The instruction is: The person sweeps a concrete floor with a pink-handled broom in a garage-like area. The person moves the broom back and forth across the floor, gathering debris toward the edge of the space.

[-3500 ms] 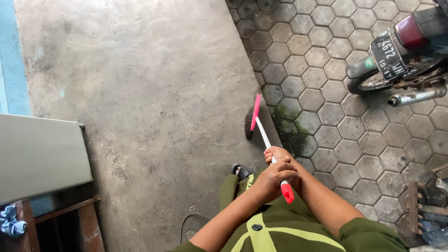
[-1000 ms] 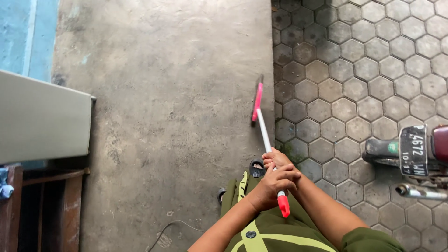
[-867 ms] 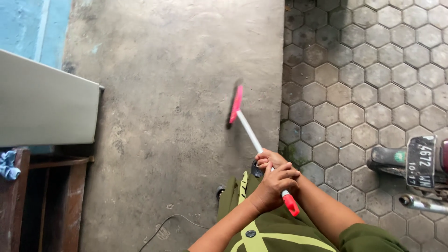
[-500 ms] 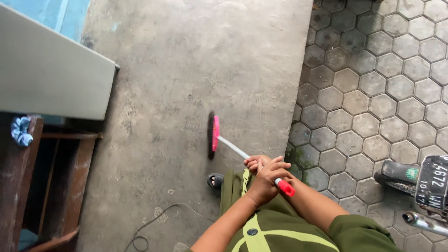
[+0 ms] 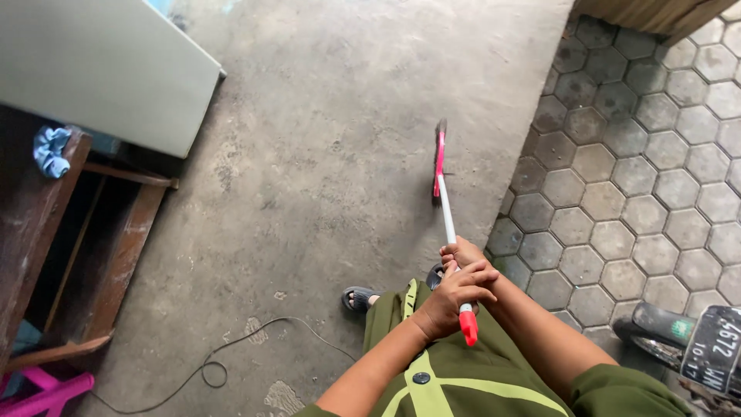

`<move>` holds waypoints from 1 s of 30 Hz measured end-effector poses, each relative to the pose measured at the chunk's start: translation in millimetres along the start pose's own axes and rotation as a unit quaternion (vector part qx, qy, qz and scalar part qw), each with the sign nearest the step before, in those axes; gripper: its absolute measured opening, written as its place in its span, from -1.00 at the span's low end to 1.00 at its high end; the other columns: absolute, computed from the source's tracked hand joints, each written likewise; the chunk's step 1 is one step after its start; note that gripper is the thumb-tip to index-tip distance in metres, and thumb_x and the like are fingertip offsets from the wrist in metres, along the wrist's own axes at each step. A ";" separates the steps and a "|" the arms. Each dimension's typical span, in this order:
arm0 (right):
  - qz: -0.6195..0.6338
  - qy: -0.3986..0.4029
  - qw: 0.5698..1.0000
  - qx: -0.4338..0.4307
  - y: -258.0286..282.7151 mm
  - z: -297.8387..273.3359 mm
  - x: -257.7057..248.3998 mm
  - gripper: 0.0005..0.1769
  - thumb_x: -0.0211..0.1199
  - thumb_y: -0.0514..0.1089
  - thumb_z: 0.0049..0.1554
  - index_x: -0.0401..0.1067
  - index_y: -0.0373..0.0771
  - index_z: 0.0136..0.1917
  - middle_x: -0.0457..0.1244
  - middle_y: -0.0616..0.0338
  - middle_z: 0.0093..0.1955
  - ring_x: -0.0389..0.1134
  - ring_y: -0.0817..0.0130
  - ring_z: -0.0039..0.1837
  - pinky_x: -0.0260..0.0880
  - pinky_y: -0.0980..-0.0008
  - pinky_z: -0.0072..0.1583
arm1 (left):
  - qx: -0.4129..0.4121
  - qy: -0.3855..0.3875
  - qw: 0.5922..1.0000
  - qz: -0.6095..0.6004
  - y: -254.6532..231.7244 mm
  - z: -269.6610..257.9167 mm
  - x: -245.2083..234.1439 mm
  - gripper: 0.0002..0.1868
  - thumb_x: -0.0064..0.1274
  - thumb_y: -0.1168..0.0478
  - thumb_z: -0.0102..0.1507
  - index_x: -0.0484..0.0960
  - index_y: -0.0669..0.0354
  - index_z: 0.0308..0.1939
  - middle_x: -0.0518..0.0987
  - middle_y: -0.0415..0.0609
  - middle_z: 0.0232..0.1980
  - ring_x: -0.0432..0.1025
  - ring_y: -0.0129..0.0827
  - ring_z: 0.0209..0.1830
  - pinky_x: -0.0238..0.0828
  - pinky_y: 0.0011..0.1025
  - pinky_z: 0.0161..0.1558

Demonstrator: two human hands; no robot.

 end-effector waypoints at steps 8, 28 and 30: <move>0.091 0.116 0.966 0.213 -24.8 -42.1 114.1 -0.93 0.04 -0.28 0.26 0.24 -0.35 -0.04 -0.12 0.48 -0.38 -0.06 0.79 -0.43 -0.09 0.85 -0.38 | -0.066 -0.056 0.990 0.113 -10.3 -26.2 -29.5 -0.77 0.08 0.25 0.26 0.61 -0.26 -0.08 0.56 -0.28 0.37 0.33 -0.09 0.55 -0.30 0.50 0.47; 0.010 0.036 0.983 0.177 -59.0 42.4 158.9 -0.85 -0.04 -0.36 0.22 0.07 -0.16 -0.09 -0.02 0.35 -0.31 0.02 0.61 -0.41 -0.03 0.68 -0.39 | -0.044 -0.117 0.992 0.021 10.1 -69.6 -125.4 -0.51 0.11 0.33 0.13 0.60 -0.46 0.03 0.53 -0.39 0.39 0.32 -0.32 0.58 -0.30 0.28 0.63; -0.058 0.030 0.997 0.042 -36.2 50.0 171.4 -0.78 -0.12 -0.40 0.21 0.00 -0.10 -0.13 0.07 0.16 -0.26 -0.04 0.46 -0.39 0.00 0.55 -0.39 | 0.070 -0.145 0.987 0.025 -16.5 -76.1 -153.6 -0.81 0.02 0.31 0.43 0.60 -0.07 0.07 0.51 0.00 0.41 0.40 0.06 0.50 -0.15 0.38 0.57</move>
Point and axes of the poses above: each hand's wrist, its own z-axis towards the middle knuckle, its own x-axis out of the palm, y = z × x, the point moved 6 cm from there along z, towards the middle knuckle
